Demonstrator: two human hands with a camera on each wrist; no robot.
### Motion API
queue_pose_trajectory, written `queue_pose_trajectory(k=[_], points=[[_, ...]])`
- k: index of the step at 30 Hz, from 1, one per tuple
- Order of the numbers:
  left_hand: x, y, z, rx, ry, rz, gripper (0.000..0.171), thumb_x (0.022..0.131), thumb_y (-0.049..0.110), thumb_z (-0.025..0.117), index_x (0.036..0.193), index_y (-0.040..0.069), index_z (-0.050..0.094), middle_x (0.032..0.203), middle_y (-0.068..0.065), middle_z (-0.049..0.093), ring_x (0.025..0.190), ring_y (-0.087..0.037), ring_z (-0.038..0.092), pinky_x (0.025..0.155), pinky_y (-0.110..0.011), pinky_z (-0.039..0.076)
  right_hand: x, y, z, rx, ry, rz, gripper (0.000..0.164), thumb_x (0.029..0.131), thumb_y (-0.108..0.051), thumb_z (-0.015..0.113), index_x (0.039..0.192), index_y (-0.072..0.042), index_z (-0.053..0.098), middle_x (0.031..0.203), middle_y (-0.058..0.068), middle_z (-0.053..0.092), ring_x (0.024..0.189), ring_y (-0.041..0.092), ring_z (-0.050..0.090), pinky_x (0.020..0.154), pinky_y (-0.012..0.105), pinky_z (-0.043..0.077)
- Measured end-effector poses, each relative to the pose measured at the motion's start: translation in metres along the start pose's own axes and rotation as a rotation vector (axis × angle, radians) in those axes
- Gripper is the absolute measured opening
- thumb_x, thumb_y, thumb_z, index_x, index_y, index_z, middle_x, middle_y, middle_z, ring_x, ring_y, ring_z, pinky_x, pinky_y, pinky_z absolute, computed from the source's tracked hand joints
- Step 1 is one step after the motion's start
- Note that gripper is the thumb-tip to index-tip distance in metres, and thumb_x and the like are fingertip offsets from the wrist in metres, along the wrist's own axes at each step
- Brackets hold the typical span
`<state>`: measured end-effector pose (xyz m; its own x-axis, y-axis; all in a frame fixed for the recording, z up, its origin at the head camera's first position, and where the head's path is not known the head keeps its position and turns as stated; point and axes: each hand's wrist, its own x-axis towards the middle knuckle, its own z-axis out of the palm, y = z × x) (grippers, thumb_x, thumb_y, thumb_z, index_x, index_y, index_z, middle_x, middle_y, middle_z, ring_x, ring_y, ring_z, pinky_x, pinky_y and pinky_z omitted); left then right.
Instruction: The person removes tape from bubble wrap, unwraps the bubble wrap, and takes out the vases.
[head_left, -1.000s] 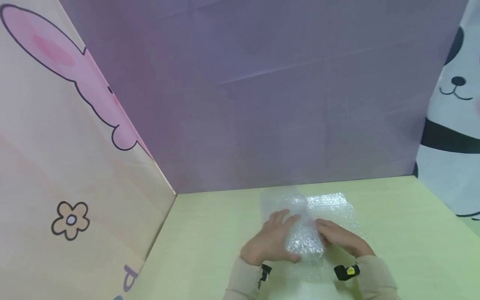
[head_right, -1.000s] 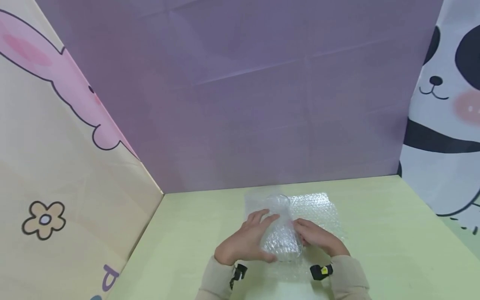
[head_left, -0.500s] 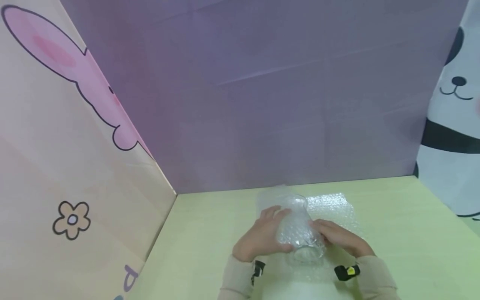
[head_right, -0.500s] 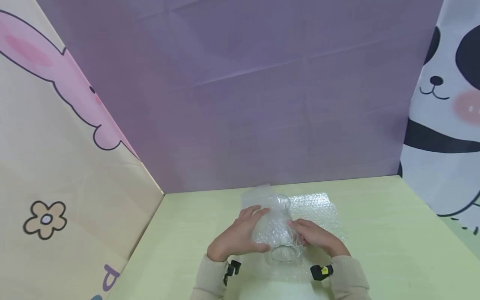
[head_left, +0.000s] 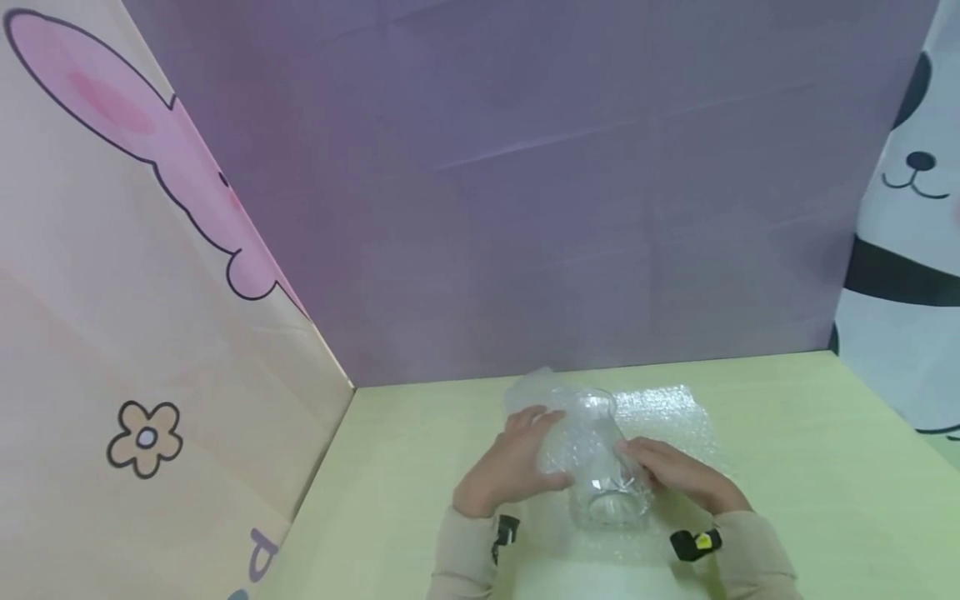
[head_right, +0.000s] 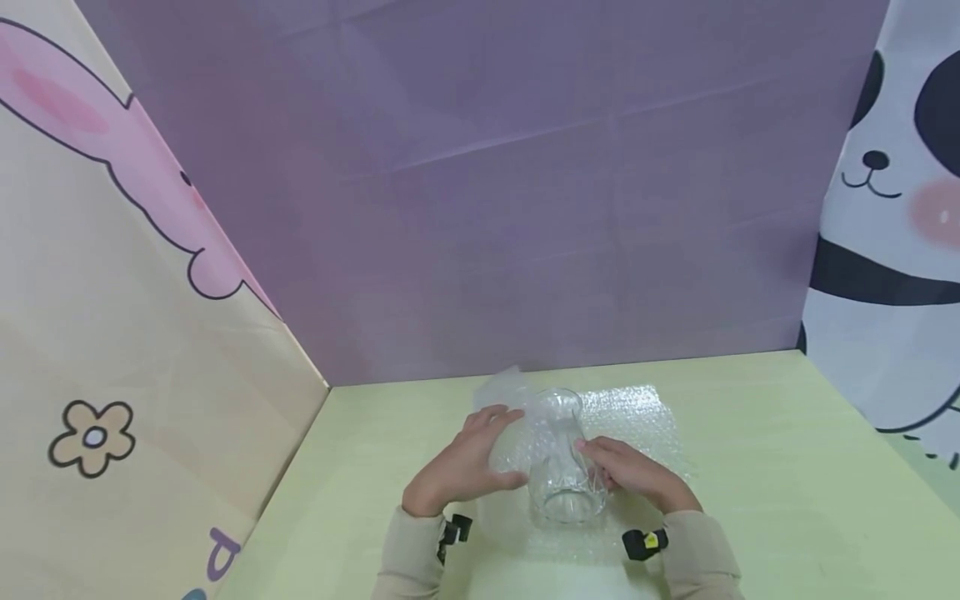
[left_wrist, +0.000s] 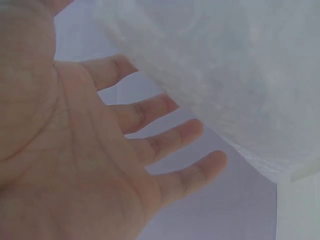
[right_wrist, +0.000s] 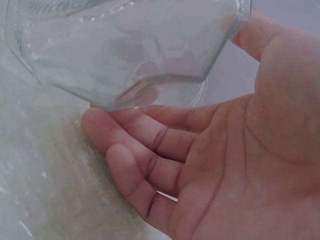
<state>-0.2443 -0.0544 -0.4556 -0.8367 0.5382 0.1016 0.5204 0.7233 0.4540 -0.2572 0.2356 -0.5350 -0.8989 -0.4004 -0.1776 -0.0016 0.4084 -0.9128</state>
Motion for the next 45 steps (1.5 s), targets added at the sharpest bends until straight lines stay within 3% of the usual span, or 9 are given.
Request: queue_pose_trajectory(k=[4,11,24,35,45], points=[[0.001,-0.002,0.000,-0.014,0.015,-0.002,0.085,0.086,0.042,0.079,0.158,0.022,0.039,0.163,-0.012,0.038,0.148,-0.032,0.039,0.112,-0.058,0.047,0.000,0.000,-0.001,0.000,0.002,0.002,0.049,0.110,-0.046,0.034,0.103,-0.004,0.058,0.085,0.002,0.054,0.078,0.015,0.050,0.073,0.029,0.044],[0.001,-0.002,0.000,-0.031,0.020,-0.005,0.081,0.087,0.043,0.076,0.157,0.021,0.041,0.162,-0.011,0.040,0.147,-0.032,0.041,0.113,-0.056,0.047,0.002,0.003,-0.001,0.000,-0.005,0.000,0.046,0.110,-0.046,0.034,0.092,-0.008,0.052,0.084,0.002,0.053,0.079,0.015,0.051,0.074,0.030,0.044],[0.000,-0.005,-0.002,-0.058,0.029,-0.039,0.077,0.091,0.040,0.073,0.158,0.023,0.039,0.164,-0.012,0.037,0.148,-0.032,0.040,0.113,-0.057,0.046,0.000,0.004,0.000,0.013,-0.011,-0.028,0.044,0.111,-0.044,0.034,0.087,-0.010,0.049,0.085,0.004,0.055,0.078,0.016,0.052,0.076,0.031,0.045],[-0.001,-0.010,-0.007,-0.043,0.082,-0.026,0.077,0.092,0.037,0.073,0.158,0.018,0.039,0.162,-0.013,0.039,0.149,-0.032,0.038,0.117,-0.055,0.042,0.001,0.006,-0.001,0.020,-0.009,-0.019,0.044,0.111,-0.045,0.035,0.088,-0.010,0.048,0.081,0.001,0.052,0.075,0.014,0.049,0.072,0.029,0.045],[-0.004,-0.017,-0.011,-0.109,0.132,-0.089,0.085,0.092,0.038,0.072,0.163,0.024,0.027,0.166,-0.013,0.029,0.152,-0.035,0.033,0.116,-0.061,0.041,0.001,0.007,0.000,0.001,-0.005,-0.005,0.047,0.111,-0.048,0.033,0.084,-0.011,0.047,0.079,0.000,0.049,0.073,0.013,0.048,0.072,0.029,0.045]])
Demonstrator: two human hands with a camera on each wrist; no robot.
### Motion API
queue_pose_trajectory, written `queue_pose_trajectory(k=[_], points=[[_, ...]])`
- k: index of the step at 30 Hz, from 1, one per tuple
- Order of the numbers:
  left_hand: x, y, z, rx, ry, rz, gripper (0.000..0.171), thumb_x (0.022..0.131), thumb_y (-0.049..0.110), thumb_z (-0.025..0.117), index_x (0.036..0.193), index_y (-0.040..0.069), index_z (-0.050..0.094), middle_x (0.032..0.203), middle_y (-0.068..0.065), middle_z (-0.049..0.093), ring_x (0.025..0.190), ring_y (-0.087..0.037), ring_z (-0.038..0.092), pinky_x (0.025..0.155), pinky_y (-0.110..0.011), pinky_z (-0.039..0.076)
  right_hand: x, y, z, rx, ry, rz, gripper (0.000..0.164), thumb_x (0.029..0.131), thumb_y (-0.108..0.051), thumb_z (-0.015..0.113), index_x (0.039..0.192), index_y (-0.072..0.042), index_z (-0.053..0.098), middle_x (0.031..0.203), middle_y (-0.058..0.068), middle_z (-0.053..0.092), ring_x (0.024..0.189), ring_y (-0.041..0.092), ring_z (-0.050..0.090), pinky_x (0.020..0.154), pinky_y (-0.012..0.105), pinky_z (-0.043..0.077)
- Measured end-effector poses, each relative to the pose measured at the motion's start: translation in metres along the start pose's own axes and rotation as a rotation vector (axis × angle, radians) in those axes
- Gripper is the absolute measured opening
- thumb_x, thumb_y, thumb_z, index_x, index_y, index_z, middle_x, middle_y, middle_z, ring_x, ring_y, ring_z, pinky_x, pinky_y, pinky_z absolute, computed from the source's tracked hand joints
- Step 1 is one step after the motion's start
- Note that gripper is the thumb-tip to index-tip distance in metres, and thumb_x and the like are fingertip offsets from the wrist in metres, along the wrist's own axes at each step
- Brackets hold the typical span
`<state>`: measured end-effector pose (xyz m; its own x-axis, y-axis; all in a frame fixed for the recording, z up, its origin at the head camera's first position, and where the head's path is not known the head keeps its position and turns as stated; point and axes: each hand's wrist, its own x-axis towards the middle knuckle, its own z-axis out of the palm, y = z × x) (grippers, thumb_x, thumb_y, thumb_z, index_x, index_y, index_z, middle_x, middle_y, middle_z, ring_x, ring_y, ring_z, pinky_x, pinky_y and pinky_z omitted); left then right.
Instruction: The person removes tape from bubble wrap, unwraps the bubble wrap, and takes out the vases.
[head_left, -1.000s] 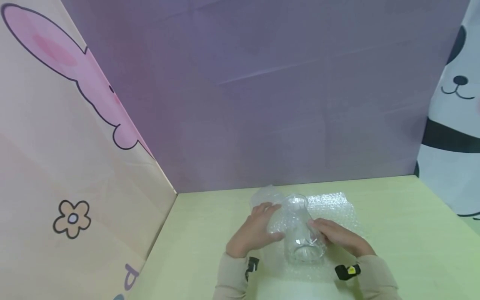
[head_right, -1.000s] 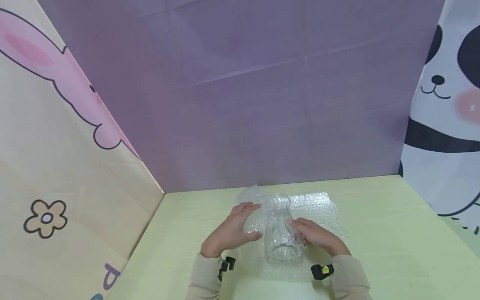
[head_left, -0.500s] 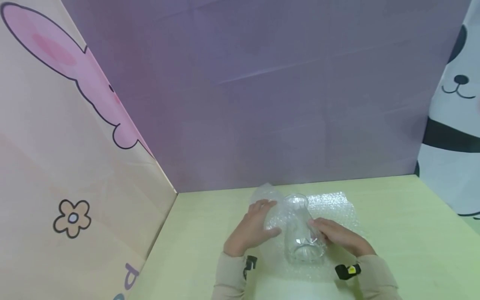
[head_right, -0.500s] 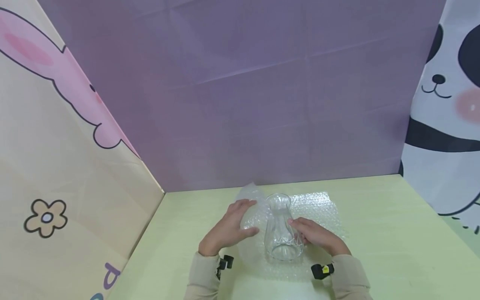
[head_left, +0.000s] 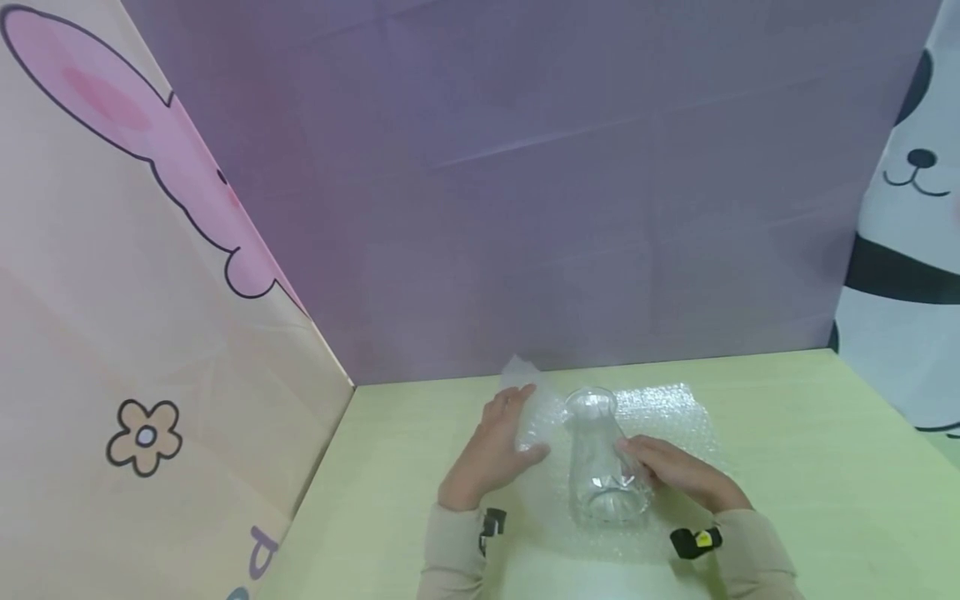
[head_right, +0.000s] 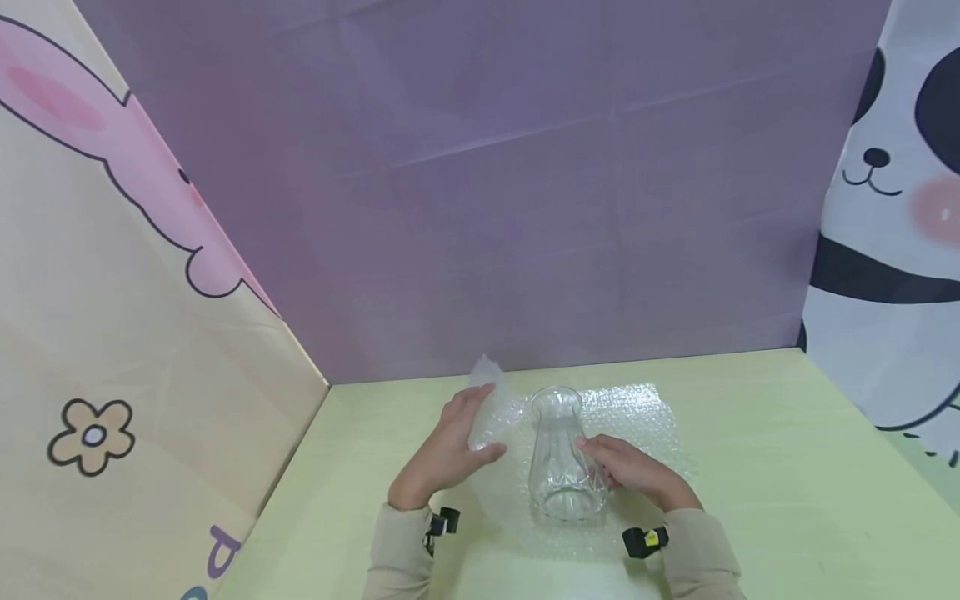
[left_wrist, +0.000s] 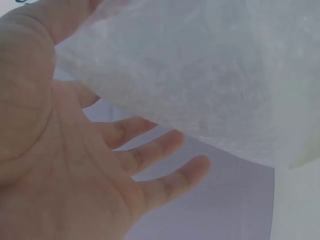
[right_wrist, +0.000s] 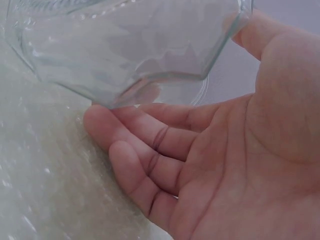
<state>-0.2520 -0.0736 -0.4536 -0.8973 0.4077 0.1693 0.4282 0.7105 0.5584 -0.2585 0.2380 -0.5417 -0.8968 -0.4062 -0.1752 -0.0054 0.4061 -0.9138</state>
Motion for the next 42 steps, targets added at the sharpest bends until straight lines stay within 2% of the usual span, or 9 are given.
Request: queue_pose_trajectory(k=[8,11,15,23,32,42], points=[[0.001,-0.003,-0.003,-0.049,0.021,-0.032,0.094,0.092,0.036,0.074,0.165,0.032,0.014,0.170,-0.014,0.020,0.152,-0.038,0.031,0.116,-0.062,0.041,0.000,0.001,0.000,-0.014,0.006,0.007,0.048,0.110,-0.049,0.032,0.085,-0.011,0.047,0.082,0.002,0.052,0.077,0.015,0.051,0.075,0.030,0.045],[0.001,-0.004,-0.005,-0.063,0.027,-0.036,0.097,0.092,0.034,0.075,0.165,0.031,0.012,0.170,-0.016,0.017,0.151,-0.040,0.033,0.114,-0.063,0.042,0.000,0.001,-0.001,-0.009,0.003,0.013,0.048,0.110,-0.049,0.033,0.086,-0.011,0.048,0.082,0.001,0.053,0.078,0.015,0.051,0.076,0.030,0.045],[0.001,-0.006,-0.006,-0.074,0.038,-0.040,0.099,0.091,0.036,0.075,0.165,0.032,0.010,0.170,-0.016,0.017,0.150,-0.041,0.033,0.113,-0.063,0.043,0.001,0.001,-0.001,-0.009,0.001,0.014,0.048,0.110,-0.049,0.033,0.085,-0.011,0.048,0.081,0.001,0.052,0.077,0.015,0.051,0.076,0.030,0.045],[0.000,-0.013,-0.007,-0.064,0.056,-0.041,0.103,0.090,0.039,0.077,0.163,0.043,0.004,0.169,-0.012,0.018,0.151,-0.039,0.033,0.111,-0.061,0.046,0.000,0.001,-0.001,-0.014,-0.006,0.006,0.050,0.110,-0.050,0.031,0.082,-0.011,0.046,0.081,0.001,0.051,0.076,0.015,0.050,0.075,0.031,0.045],[-0.001,-0.017,-0.010,-0.068,0.068,-0.010,0.092,0.090,0.037,0.077,0.163,0.023,0.022,0.166,-0.013,0.027,0.151,-0.035,0.032,0.118,-0.057,0.040,-0.001,-0.001,-0.001,-0.022,-0.002,0.013,0.052,0.110,-0.051,0.030,0.081,-0.011,0.046,0.079,0.001,0.048,0.075,0.015,0.049,0.075,0.031,0.044],[-0.002,-0.019,-0.011,-0.080,0.076,-0.002,0.088,0.090,0.036,0.077,0.161,0.023,0.027,0.164,-0.013,0.028,0.150,-0.036,0.034,0.116,-0.057,0.043,-0.001,-0.001,-0.001,-0.010,0.002,0.012,0.049,0.110,-0.050,0.032,0.085,-0.011,0.047,0.079,0.000,0.048,0.075,0.014,0.048,0.073,0.030,0.044]])
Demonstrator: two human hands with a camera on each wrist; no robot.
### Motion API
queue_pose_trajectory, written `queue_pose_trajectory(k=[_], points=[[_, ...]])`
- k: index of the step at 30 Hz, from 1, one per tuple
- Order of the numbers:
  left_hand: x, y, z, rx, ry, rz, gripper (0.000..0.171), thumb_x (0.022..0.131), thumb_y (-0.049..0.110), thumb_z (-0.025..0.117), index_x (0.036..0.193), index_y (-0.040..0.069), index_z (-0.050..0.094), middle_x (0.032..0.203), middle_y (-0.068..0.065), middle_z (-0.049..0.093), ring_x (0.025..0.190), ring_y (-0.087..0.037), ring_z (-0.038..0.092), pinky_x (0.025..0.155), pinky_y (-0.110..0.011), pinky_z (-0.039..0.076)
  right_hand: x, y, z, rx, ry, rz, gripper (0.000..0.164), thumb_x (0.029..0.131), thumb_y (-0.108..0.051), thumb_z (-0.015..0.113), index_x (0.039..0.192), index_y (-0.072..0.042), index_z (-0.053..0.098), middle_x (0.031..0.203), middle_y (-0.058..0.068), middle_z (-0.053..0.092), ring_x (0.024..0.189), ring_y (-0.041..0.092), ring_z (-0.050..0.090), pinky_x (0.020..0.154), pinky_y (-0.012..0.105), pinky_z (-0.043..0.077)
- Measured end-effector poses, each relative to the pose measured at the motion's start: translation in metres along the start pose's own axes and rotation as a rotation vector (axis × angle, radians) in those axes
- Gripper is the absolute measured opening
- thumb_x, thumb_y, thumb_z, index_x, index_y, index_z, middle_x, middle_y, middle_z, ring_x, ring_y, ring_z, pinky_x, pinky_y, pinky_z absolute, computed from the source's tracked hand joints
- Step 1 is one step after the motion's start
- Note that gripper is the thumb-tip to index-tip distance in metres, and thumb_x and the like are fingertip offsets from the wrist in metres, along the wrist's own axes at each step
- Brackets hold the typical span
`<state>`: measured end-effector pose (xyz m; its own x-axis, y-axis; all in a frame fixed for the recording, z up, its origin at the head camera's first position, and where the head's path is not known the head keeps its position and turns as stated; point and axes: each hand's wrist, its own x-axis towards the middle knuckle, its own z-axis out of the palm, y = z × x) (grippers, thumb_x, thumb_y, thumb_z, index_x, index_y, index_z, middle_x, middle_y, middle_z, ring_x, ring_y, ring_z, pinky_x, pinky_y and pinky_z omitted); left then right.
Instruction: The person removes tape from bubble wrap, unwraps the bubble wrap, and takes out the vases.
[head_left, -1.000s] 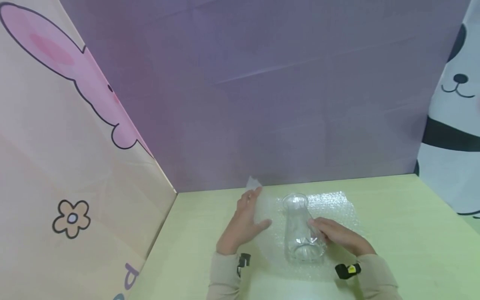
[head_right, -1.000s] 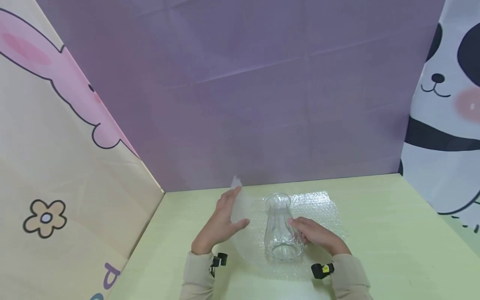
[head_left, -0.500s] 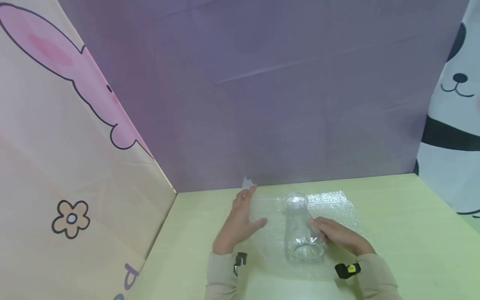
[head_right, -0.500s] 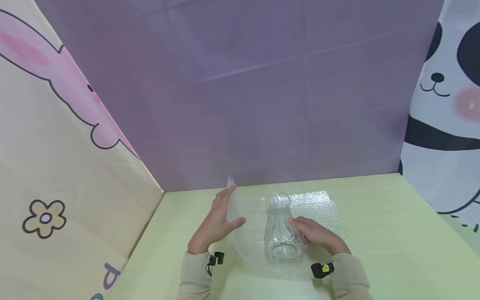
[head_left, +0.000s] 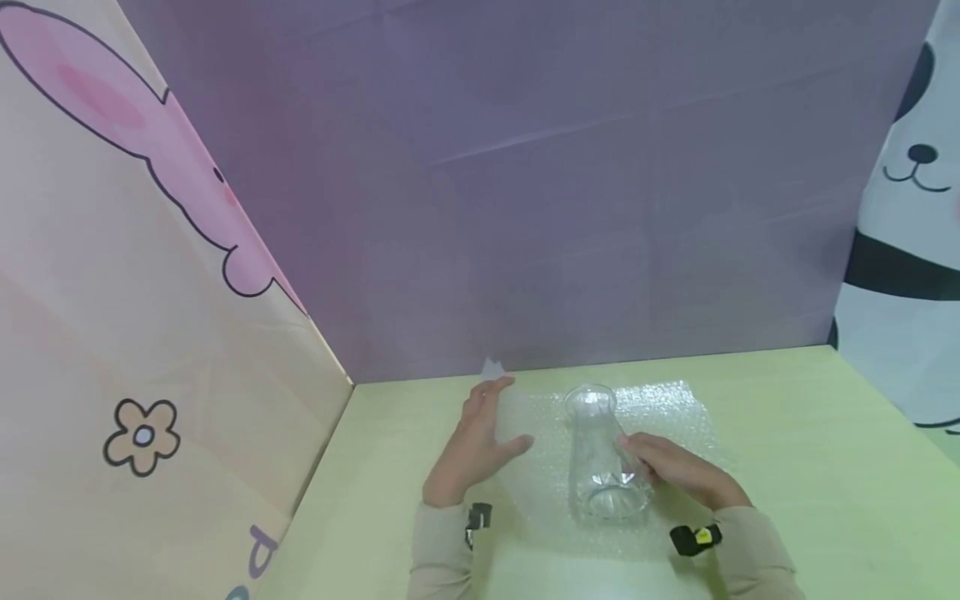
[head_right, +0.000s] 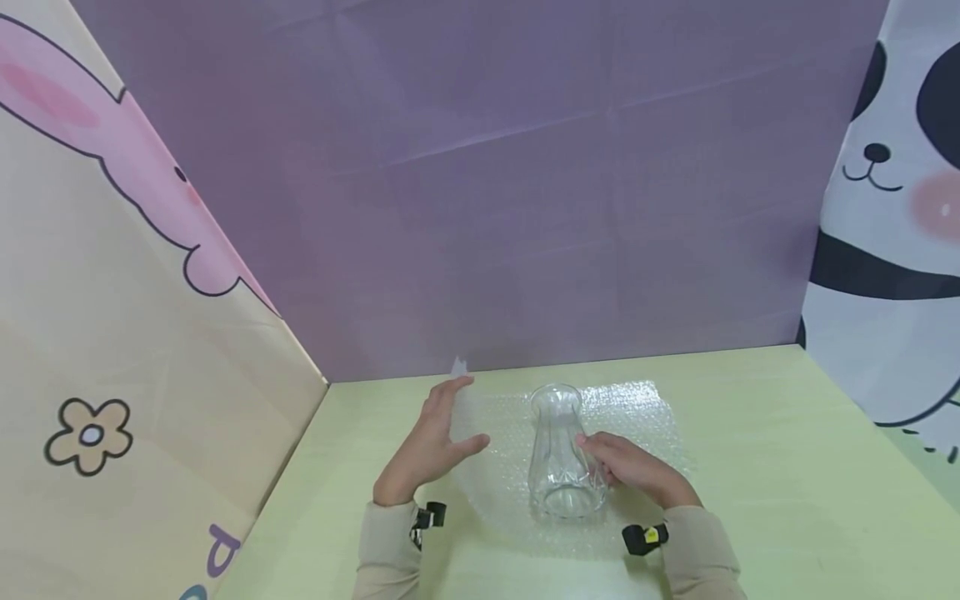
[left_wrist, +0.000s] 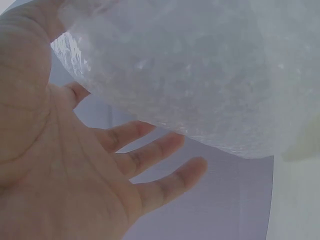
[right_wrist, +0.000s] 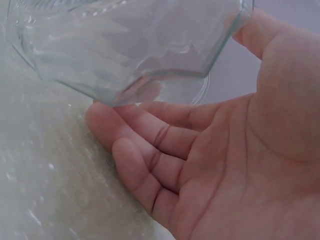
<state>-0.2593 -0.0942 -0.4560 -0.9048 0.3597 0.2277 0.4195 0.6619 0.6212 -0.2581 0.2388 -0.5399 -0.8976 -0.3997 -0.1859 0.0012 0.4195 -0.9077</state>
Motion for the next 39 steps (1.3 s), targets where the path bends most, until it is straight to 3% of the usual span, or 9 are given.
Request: queue_pose_trajectory(k=[18,39], points=[[-0.001,-0.008,-0.003,-0.004,-0.009,-0.071,0.073,0.090,0.042,0.076,0.146,0.013,0.039,0.153,-0.014,0.040,0.141,-0.037,0.043,0.114,-0.054,0.045,0.000,0.000,0.000,0.012,-0.001,0.000,0.047,0.110,-0.049,0.032,0.087,-0.012,0.048,0.081,0.000,0.049,0.077,0.014,0.049,0.077,0.030,0.044],[-0.001,-0.016,-0.004,0.022,-0.085,-0.145,0.064,0.089,0.047,0.076,0.133,0.010,0.047,0.143,-0.016,0.047,0.129,-0.035,0.049,0.108,-0.054,0.050,0.000,0.001,-0.002,0.020,-0.003,0.008,0.047,0.110,-0.050,0.033,0.085,-0.012,0.046,0.078,-0.001,0.047,0.073,0.013,0.047,0.072,0.029,0.044]])
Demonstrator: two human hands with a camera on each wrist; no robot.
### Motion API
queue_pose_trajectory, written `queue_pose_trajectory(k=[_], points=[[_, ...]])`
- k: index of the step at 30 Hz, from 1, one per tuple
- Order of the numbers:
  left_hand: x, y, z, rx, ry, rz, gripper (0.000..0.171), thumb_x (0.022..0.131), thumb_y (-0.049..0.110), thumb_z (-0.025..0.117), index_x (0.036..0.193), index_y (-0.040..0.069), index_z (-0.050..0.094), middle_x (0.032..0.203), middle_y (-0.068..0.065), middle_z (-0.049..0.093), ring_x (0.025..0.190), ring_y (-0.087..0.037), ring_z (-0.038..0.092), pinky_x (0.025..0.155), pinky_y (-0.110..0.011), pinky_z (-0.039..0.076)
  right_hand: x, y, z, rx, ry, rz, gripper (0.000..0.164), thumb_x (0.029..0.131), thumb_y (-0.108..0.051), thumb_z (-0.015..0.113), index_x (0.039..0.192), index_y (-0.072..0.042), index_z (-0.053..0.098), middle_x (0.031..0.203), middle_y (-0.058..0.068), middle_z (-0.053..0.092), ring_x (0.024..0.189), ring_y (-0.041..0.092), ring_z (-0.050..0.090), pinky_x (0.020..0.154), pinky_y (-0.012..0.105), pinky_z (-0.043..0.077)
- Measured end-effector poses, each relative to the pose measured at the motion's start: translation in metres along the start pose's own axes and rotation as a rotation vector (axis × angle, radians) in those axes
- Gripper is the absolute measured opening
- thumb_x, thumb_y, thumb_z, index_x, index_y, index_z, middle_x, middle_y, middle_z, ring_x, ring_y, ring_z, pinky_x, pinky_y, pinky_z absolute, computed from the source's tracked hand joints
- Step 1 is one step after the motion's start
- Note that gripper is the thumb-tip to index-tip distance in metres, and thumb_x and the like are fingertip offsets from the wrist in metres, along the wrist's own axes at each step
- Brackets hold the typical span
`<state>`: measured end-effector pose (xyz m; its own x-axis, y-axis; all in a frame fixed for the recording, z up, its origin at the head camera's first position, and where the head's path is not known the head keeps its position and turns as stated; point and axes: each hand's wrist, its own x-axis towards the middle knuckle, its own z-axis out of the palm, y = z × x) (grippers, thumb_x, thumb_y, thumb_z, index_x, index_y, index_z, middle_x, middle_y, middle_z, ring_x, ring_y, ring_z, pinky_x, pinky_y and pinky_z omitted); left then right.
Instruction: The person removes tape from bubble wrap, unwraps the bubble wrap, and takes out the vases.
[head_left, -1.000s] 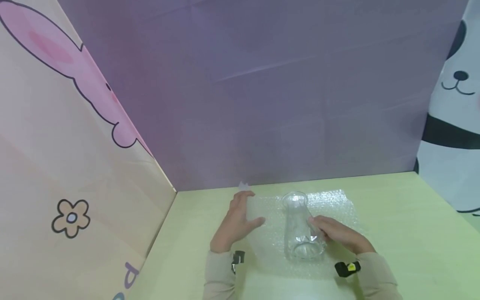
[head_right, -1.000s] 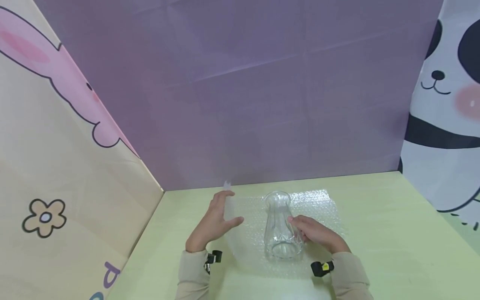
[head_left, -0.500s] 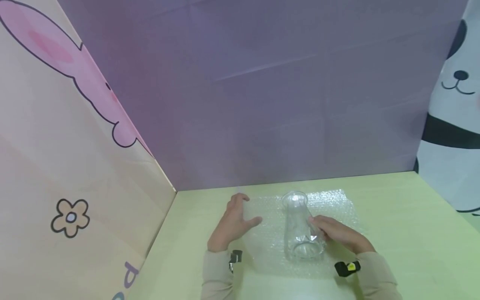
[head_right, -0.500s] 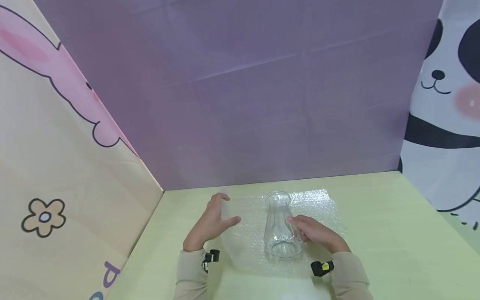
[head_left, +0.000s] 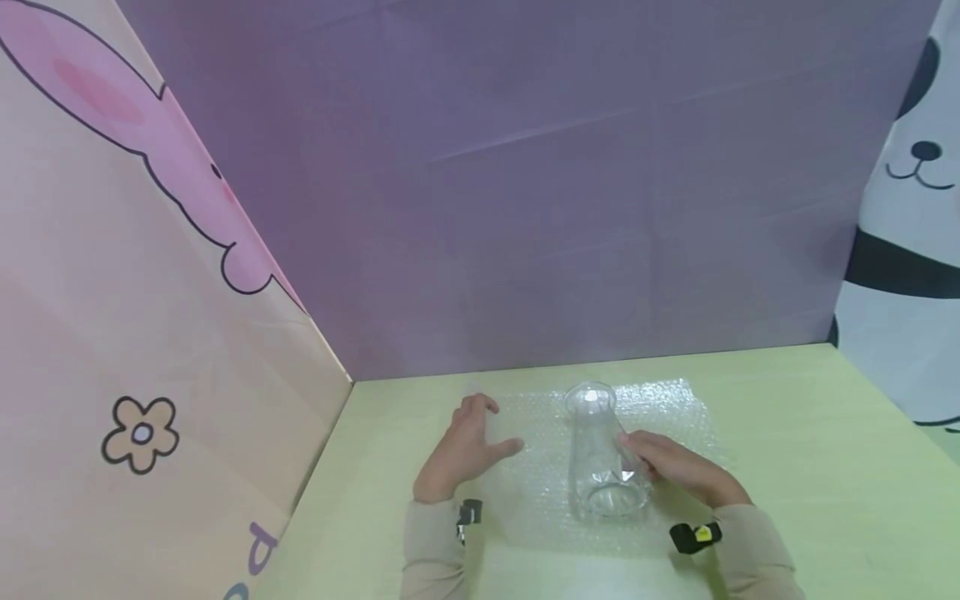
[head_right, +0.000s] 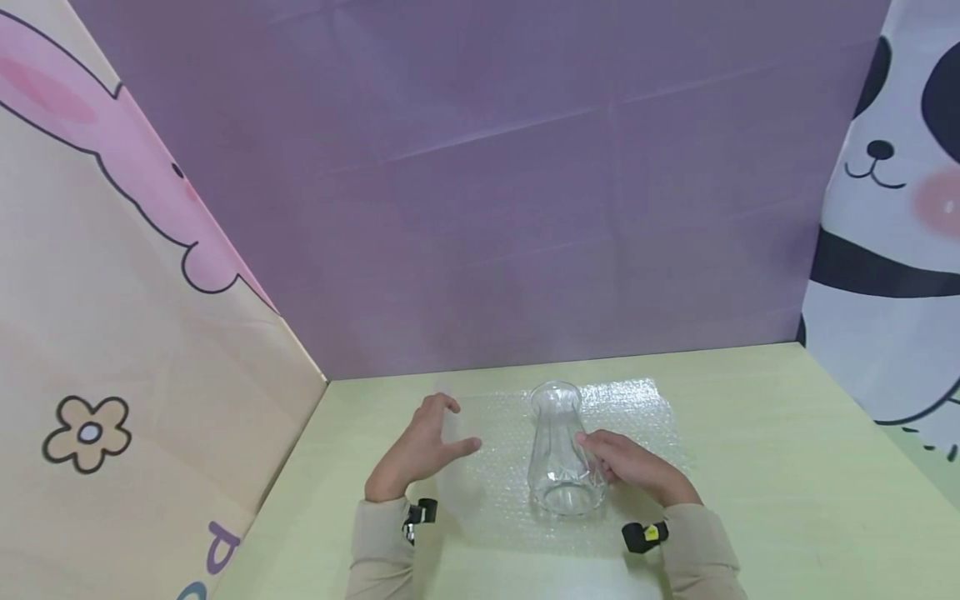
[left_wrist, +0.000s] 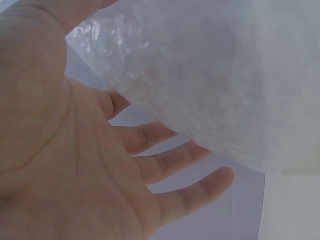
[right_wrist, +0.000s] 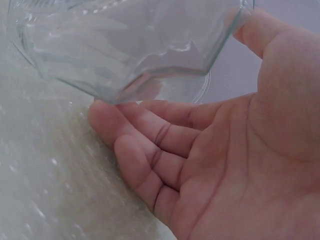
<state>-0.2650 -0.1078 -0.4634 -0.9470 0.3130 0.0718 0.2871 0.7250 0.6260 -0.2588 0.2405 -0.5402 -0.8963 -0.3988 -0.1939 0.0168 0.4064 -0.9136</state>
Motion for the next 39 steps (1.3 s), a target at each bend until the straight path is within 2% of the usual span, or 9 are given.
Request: queue_pose_trajectory(k=[9,16,30,39], points=[[-0.0025,0.0013,-0.0002,0.009,-0.057,-0.071,0.063,0.089,0.051,0.074,0.129,0.009,0.051,0.130,-0.013,0.052,0.118,-0.031,0.053,0.098,-0.050,0.054,0.0020,0.0032,0.0000,0.009,-0.011,-0.036,0.050,0.111,-0.048,0.032,0.081,-0.010,0.045,0.081,0.001,0.049,0.075,0.013,0.049,0.073,0.030,0.045],[-0.0050,0.0005,0.0003,0.031,-0.127,-0.155,0.067,0.088,0.060,0.071,0.127,0.008,0.054,0.136,-0.017,0.052,0.123,-0.036,0.054,0.096,-0.056,0.055,0.0019,0.0037,0.0001,0.009,-0.007,-0.029,0.050,0.110,-0.048,0.033,0.080,-0.011,0.045,0.081,0.002,0.050,0.076,0.014,0.050,0.074,0.030,0.045],[-0.0070,-0.0012,-0.0004,0.050,-0.166,-0.171,0.066,0.090,0.063,0.067,0.124,0.007,0.059,0.135,-0.018,0.054,0.123,-0.036,0.054,0.092,-0.058,0.055,0.0019,0.0034,0.0002,-0.001,-0.002,-0.032,0.051,0.111,-0.049,0.032,0.081,-0.010,0.045,0.081,0.001,0.049,0.074,0.013,0.048,0.071,0.029,0.045],[-0.0059,-0.0037,0.0014,0.060,-0.192,-0.182,0.068,0.090,0.065,0.064,0.126,0.007,0.060,0.139,-0.019,0.052,0.127,-0.038,0.053,0.096,-0.060,0.054,0.0017,0.0037,0.0003,0.006,-0.005,-0.034,0.050,0.111,-0.048,0.033,0.080,-0.010,0.044,0.079,0.000,0.048,0.073,0.012,0.047,0.070,0.029,0.045]])
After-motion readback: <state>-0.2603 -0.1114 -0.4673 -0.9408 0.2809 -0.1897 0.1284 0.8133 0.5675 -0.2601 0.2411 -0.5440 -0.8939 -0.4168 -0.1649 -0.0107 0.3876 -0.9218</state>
